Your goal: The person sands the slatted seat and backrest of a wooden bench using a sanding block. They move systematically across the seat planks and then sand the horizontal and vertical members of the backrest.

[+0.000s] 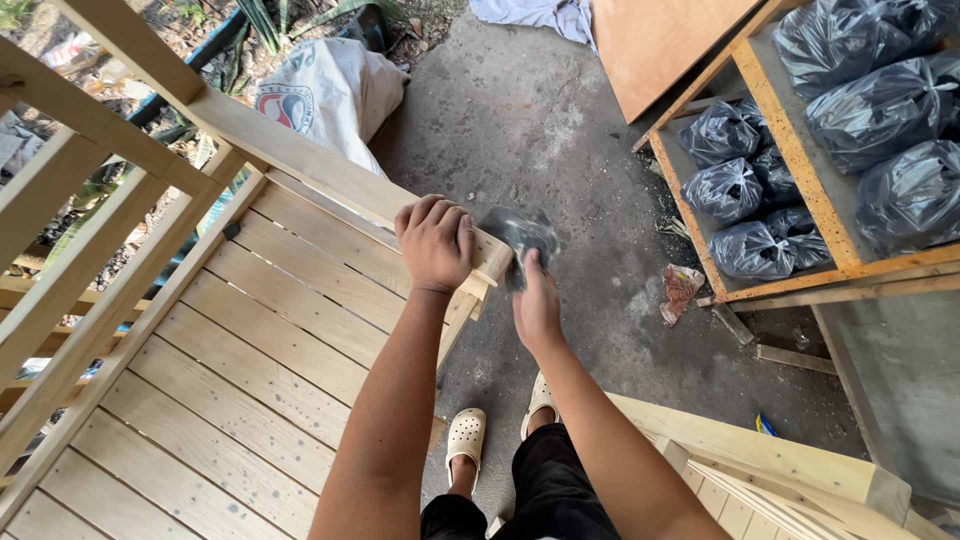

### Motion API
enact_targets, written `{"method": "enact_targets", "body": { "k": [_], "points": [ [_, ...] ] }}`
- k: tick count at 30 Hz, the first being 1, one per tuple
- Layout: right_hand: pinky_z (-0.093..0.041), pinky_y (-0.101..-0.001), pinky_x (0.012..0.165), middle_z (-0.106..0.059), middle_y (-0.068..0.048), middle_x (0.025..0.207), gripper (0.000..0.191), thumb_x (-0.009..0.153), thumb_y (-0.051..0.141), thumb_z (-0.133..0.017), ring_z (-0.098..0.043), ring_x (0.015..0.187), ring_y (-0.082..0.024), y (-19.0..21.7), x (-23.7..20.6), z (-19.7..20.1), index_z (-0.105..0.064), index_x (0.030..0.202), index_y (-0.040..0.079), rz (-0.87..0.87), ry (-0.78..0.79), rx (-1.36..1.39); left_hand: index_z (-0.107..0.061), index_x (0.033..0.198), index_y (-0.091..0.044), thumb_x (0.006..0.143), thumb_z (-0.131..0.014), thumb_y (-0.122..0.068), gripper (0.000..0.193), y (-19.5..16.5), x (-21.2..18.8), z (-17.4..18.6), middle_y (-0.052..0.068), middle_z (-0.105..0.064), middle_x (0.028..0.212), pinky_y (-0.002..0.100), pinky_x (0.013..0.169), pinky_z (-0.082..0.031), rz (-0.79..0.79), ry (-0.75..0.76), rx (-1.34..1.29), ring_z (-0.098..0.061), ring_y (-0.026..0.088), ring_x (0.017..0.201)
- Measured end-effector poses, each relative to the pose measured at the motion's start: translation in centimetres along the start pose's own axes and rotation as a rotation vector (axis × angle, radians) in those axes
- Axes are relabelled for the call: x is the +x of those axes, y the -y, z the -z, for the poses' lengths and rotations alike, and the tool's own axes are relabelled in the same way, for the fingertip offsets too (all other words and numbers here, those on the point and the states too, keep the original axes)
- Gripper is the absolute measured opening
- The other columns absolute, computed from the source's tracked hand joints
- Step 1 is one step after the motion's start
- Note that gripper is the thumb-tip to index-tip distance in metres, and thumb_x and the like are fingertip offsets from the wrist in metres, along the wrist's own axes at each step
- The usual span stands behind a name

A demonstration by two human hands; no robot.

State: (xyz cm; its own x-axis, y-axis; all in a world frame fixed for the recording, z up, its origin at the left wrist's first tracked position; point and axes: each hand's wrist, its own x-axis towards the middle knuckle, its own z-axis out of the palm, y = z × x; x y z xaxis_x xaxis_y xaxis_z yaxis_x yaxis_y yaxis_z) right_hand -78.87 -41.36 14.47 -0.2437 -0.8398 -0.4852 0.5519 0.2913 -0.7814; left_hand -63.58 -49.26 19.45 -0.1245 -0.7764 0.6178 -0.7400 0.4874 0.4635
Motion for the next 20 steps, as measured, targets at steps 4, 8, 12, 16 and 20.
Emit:
{"method": "enact_targets", "body": {
  "k": [4, 8, 12, 16, 20],
  "points": [
    [-0.04, -0.024, 0.1, -0.059, 0.0, 0.13, 0.058, 0.101, 0.052, -0.05, -0.054, 0.119, -0.008, 1.1, 0.6, 0.1, -0.051, 0.134, 0.005, 0.128, 0.026, -0.217, -0.074, 0.09, -0.011, 0.095, -0.058, -0.022, 0.02, 0.0, 0.0, 0.1, 0.003, -0.073, 0.104, 0.043, 0.107, -0.035, 0.025, 0.033, -0.004, -0.062, 0.024, 0.118],
    [-0.049, -0.0342, 0.075, -0.058, -0.008, 0.086, 0.069, 0.108, 0.058, -0.053, -0.054, 0.081, -0.016, 3.2, 4.7, -1.9, -0.058, 0.09, -0.008, 0.185, 0.162, -0.769, -0.074, 0.109, -0.006, 0.097, -0.057, -0.023, 0.027, 0.3, -0.3, -0.3, 0.006, -0.071, 0.118, 0.043, 0.11, -0.034, 0.03, 0.018, -0.001, -0.059, 0.026, 0.124],
    [-0.042, -0.0336, 0.067, -0.052, -0.003, 0.074, 0.062, 0.104, 0.058, -0.05, -0.048, 0.071, -0.014, 3.3, 3.2, 0.3, -0.063, 0.082, 0.001, 0.206, 0.172, -0.774, -0.073, 0.121, -0.005, 0.105, -0.056, -0.029, 0.033, 1.0, -0.2, -0.3, 0.008, -0.068, 0.13, 0.043, 0.114, -0.031, 0.059, 0.028, 0.005, -0.053, 0.027, 0.133],
    [-0.043, -0.0274, 0.074, -0.057, 0.002, 0.083, 0.058, 0.106, 0.056, -0.047, -0.049, 0.08, -0.008, 3.1, 0.5, 3.0, -0.067, 0.095, 0.002, 0.266, 0.206, -0.723, -0.076, 0.105, -0.014, 0.101, -0.055, -0.029, 0.026, 2.4, 0.6, 0.0, 0.002, -0.07, 0.123, 0.044, 0.117, -0.028, 0.112, 0.162, 0.043, -0.05, 0.027, 0.138],
    [-0.042, -0.0301, 0.069, -0.058, 0.001, 0.083, 0.06, 0.108, 0.055, -0.045, -0.048, 0.078, -0.011, 2.4, 2.1, 1.3, -0.067, 0.097, 0.0, 0.351, 0.327, -0.748, -0.076, 0.105, -0.015, 0.101, -0.056, -0.029, 0.025, 2.5, 0.9, -0.1, 0.001, -0.07, 0.124, 0.046, 0.119, -0.025, 0.142, 0.141, 0.099, -0.048, 0.028, 0.14]
  ]
}}
